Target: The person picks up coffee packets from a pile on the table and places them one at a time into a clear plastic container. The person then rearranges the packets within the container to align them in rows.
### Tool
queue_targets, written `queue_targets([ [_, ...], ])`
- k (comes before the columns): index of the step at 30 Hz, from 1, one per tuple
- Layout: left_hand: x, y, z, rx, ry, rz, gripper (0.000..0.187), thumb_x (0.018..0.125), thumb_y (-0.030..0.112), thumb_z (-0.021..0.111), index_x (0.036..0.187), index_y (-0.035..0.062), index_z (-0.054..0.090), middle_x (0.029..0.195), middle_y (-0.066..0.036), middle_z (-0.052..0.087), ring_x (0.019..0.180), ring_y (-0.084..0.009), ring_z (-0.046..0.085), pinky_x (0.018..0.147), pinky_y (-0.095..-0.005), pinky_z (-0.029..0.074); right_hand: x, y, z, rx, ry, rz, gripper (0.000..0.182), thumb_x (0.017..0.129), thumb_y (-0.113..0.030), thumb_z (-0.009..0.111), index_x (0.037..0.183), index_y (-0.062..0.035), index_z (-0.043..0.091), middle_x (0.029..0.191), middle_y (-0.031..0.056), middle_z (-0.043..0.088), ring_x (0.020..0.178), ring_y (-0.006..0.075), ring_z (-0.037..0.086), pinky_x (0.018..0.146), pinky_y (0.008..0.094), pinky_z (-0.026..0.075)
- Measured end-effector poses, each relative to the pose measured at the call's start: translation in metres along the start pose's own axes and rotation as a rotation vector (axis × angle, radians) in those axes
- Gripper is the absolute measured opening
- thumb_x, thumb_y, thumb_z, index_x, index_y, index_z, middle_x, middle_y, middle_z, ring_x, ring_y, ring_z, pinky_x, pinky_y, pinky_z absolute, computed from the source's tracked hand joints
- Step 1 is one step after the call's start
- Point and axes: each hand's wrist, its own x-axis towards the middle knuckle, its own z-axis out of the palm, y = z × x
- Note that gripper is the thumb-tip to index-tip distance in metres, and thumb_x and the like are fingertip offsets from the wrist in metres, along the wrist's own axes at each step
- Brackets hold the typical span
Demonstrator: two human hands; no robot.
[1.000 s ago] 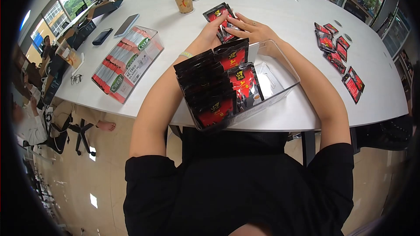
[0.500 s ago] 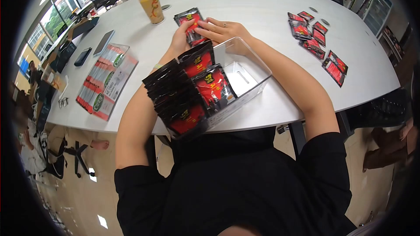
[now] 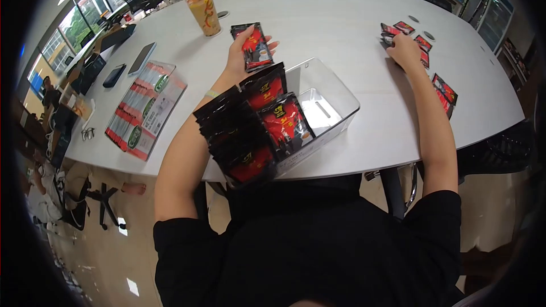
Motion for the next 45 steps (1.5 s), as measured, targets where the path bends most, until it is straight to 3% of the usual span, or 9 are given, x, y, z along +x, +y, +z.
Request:
queue_targets([
  [2, 0.005, -0.001, -0.007, 0.053, -0.030, -0.014, 0.053, 0.085, 0.044, 0.050, 0.103, -0.0060, 0.052, 0.096, -0.016, 0.060, 0.086, -0.0238, 0.062, 0.074, -0.0329, 0.052, -0.002, -0.006, 0.001, 0.170, 0.164, -0.131, 0.019, 0.069, -0.015, 0.060, 0.083, -0.0051, 0.067, 0.076, 0.0161, 0.064, 0.073, 0.0305, 0.062, 0.072, 0.0356, 0.049],
  [10, -0.005, -0.002, 0.008, 0.078, -0.013, 0.002, 0.056, 0.079, 0.053, 0.056, 0.095, -0.0010, 0.057, 0.084, -0.013, 0.062, 0.072, -0.0186, 0.062, 0.065, -0.0290, 0.052, -0.016, -0.104, -0.005, 0.829, 0.341, -0.756, 0.049, 0.065, 0.011, 0.054, 0.092, -0.0262, 0.071, 0.140, 0.0068, 0.033, 0.130, 0.0325, 0.024, 0.107, 0.0388, 0.019],
  [16, 0.009, -0.014, -0.004, 0.528, -0.132, 0.085, 0.037, 0.076, 0.033, 0.068, 0.095, 0.0017, 0.062, 0.083, -0.004, 0.063, 0.071, -0.0103, 0.059, 0.062, -0.0233, 0.047, -0.024, -0.174, 0.015, 1.113, -0.023, -0.898, 0.044, 0.065, 0.008, 0.054, 0.097, -0.0186, 0.070, 0.138, 0.0164, 0.034, 0.122, 0.0274, 0.037, 0.099, 0.0340, 0.033],
  [18, 0.003, -0.010, -0.001, 0.634, -0.177, 0.098, 0.033, 0.075, 0.025, 0.070, 0.096, 0.0015, 0.061, 0.085, -0.004, 0.063, 0.073, -0.0102, 0.059, 0.063, -0.0228, 0.047, -0.031, -0.192, 0.001, 1.754, -0.764, -0.112, 0.045, 0.067, 0.005, 0.054, 0.105, -0.0146, 0.066, 0.139, 0.0193, 0.030, 0.108, 0.0212, 0.049, 0.085, 0.0285, 0.041],
  [20, 0.001, -0.010, 0.002, 0.459, -0.252, 0.055, 0.026, 0.079, 0.018, 0.066, 0.098, 0.0004, 0.060, 0.088, -0.005, 0.063, 0.075, -0.0098, 0.060, 0.064, -0.0216, 0.047, -0.033, -0.182, 0.008, 1.668, -0.729, -0.155, 0.047, 0.072, -0.001, 0.055, 0.117, -0.0125, 0.058, 0.135, 0.0219, 0.036, 0.095, 0.0150, 0.052, 0.074, 0.0227, 0.042],
  [22, 0.004, -0.011, -0.003, 0.408, -0.199, 0.035, 0.026, 0.080, 0.018, 0.065, 0.099, 0.0010, 0.060, 0.087, -0.005, 0.063, 0.073, -0.0106, 0.060, 0.063, -0.0224, 0.048, -0.033, -0.172, 0.019, 1.323, -0.266, -0.796, 0.050, 0.077, -0.007, 0.054, 0.125, -0.0137, 0.050, 0.131, 0.0207, 0.042, 0.106, 0.0167, 0.050, 0.080, 0.0221, 0.043],
  [30, -0.001, 0.000, 0.002, -0.030, -0.030, -0.059, 0.045, 0.089, 0.025, 0.033, 0.118, -0.0078, 0.044, 0.115, -0.017, 0.055, 0.107, -0.0268, 0.054, 0.087, -0.0367, 0.047, -0.015, -0.052, 0.005, -0.248, 0.150, -0.156, 0.059, 0.077, -0.026, 0.059, 0.128, -0.0048, 0.038, 0.128, 0.0191, 0.042, 0.112, 0.0331, 0.047, 0.092, 0.0468, 0.037],
  [36, 0.006, -0.001, -0.006, -0.076, -0.014, -0.006, 0.048, 0.085, 0.030, 0.034, 0.111, -0.0073, 0.048, 0.103, -0.022, 0.058, 0.097, -0.0293, 0.058, 0.084, -0.0419, 0.048, 0.001, -0.024, 0.006, -0.131, -0.047, -0.149, 0.021, 0.070, -0.012, 0.055, 0.083, 0.0023, 0.063, 0.086, 0.0215, 0.063, 0.081, 0.0341, 0.062, 0.072, 0.0422, 0.049],
  [45, 0.015, -0.003, -0.014, -0.009, -0.051, 0.011, 0.043, 0.089, 0.035, 0.034, 0.101, -0.0020, 0.052, 0.096, -0.016, 0.061, 0.087, -0.0250, 0.062, 0.078, -0.0394, 0.052, -0.010, -0.055, -0.027, 0.267, 0.057, -0.315, 0.025, 0.069, -0.001, 0.056, 0.091, -0.0023, 0.066, 0.089, 0.0144, 0.065, 0.086, 0.0291, 0.061, 0.079, 0.0354, 0.046],
])
